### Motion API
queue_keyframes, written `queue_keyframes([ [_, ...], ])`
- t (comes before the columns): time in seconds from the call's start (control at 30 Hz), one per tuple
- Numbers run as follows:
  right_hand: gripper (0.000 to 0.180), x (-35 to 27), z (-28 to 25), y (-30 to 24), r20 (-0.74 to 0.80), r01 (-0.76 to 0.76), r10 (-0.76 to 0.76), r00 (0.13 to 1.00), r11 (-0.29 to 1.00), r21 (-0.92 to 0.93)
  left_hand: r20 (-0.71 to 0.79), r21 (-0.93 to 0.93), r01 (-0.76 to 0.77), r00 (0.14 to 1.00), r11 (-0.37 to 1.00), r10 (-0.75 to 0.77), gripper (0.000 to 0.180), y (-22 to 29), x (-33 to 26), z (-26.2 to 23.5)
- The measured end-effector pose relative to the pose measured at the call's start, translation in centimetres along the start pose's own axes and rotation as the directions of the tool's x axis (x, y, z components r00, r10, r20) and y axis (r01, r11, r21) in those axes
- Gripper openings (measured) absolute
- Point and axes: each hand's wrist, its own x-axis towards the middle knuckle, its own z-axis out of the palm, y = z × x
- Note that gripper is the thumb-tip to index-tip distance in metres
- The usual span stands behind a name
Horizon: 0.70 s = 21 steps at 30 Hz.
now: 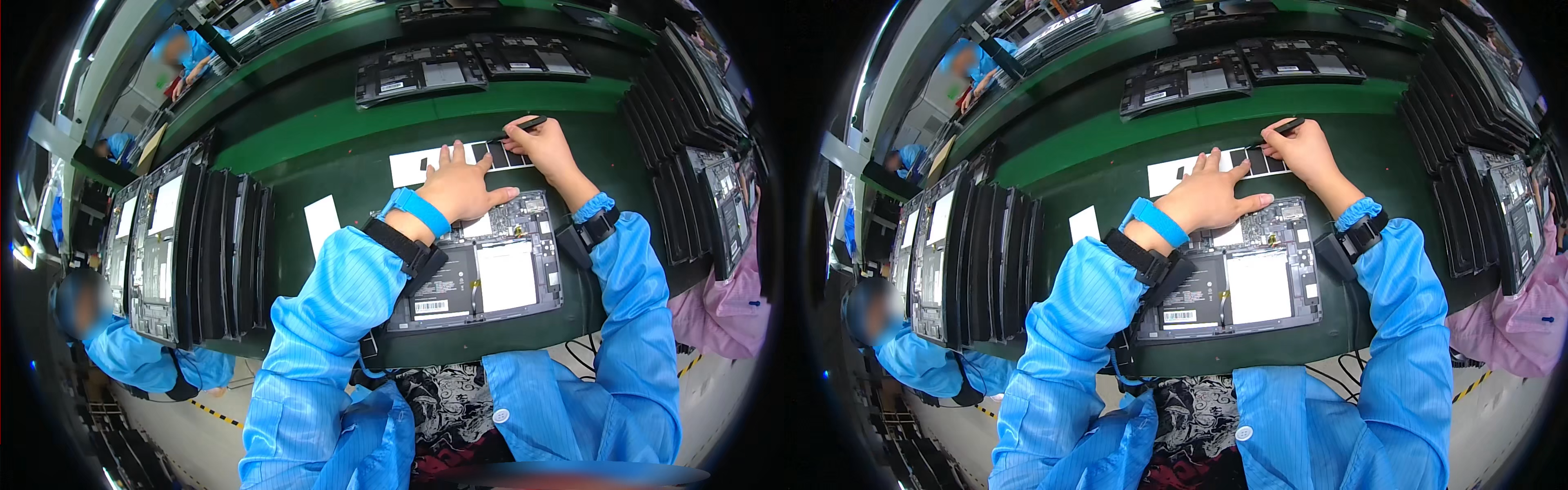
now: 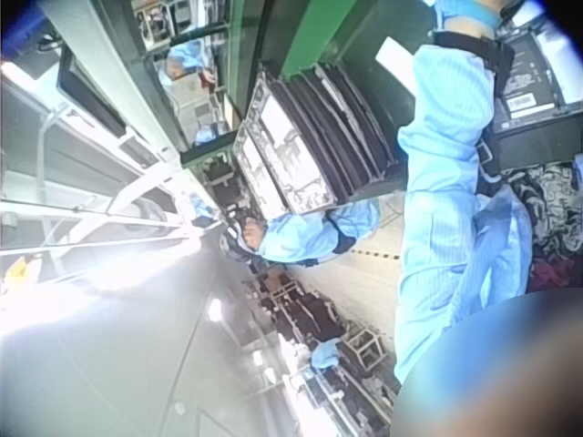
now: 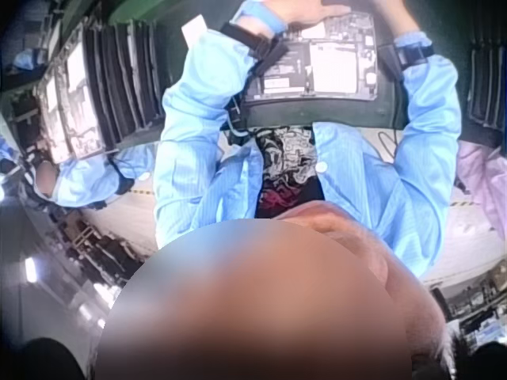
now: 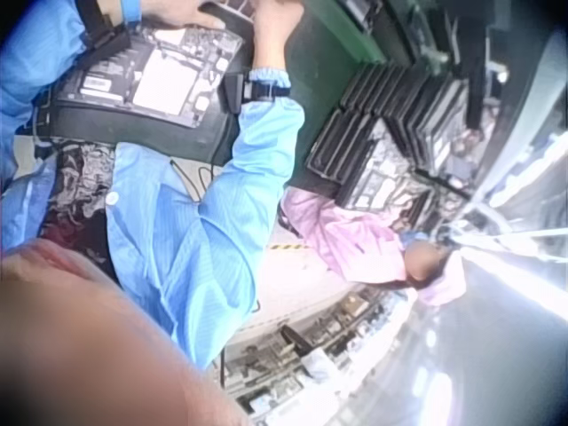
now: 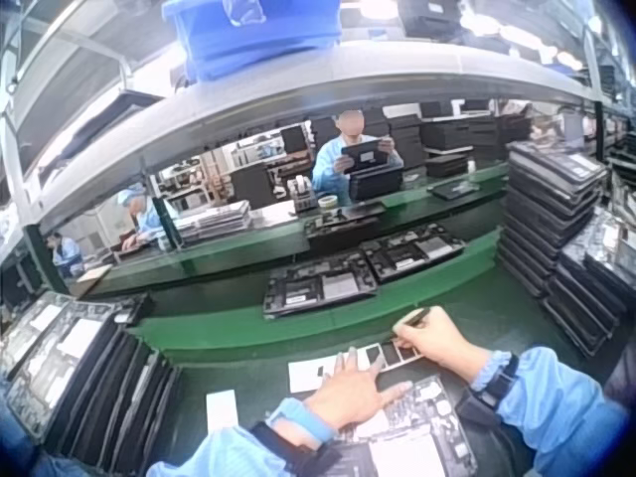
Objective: The worker is assembling tablets or laptops on a manufacturing line, using tweezers to align and secure internal components like battery connectors and tape strips.
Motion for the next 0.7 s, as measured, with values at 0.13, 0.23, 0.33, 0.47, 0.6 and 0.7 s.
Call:
queue_keyframes([
  [0.13,0.02,0.06,0.08,-0.12,0.022,0.007,-0.006,1.0,0.998,-0.056,-0.002,-0.013,0.002,1.0,1.0,-0.002,0.084,-0.04,0.01,0.05],
  [0.23,0.02,-0.11,0.18,-0.28,0.02,0.015,-0.014,1.0,0.998,-0.058,0.0,-0.016,0.004,1.0,1.0,-0.004,0.084,-0.05,0.02,0.08],
  [0.33,0.02,-0.13,0.15,-0.44,0.032,0.006,-0.004,0.999,0.998,-0.068,-0.008,-0.013,0.004,1.0,1.0,-0.004,0.083,0.0,0.07,0.09],
  [0.47,0.02,0.2,0.17,0.12,0.028,0.0,0.0,1.0,1.0,-0.001,-0.027,-0.019,0.004,1.0,1.0,-0.004,0.083,-0.15,0.12,0.04],
  [0.6,0.019,-0.17,0.19,0.06,0.012,-0.042,0.041,0.999,0.993,0.109,-0.031,-0.036,-0.006,1.0,0.999,0.005,0.085,-0.26,-0.07,-0.13],
  [0.7,0.019,-0.29,0.09,-0.08,0.009,-0.07,0.069,0.998,0.977,0.204,-0.024,-0.044,0.022,0.999,0.999,-0.023,0.085,-0.12,-0.14,-0.19],
])
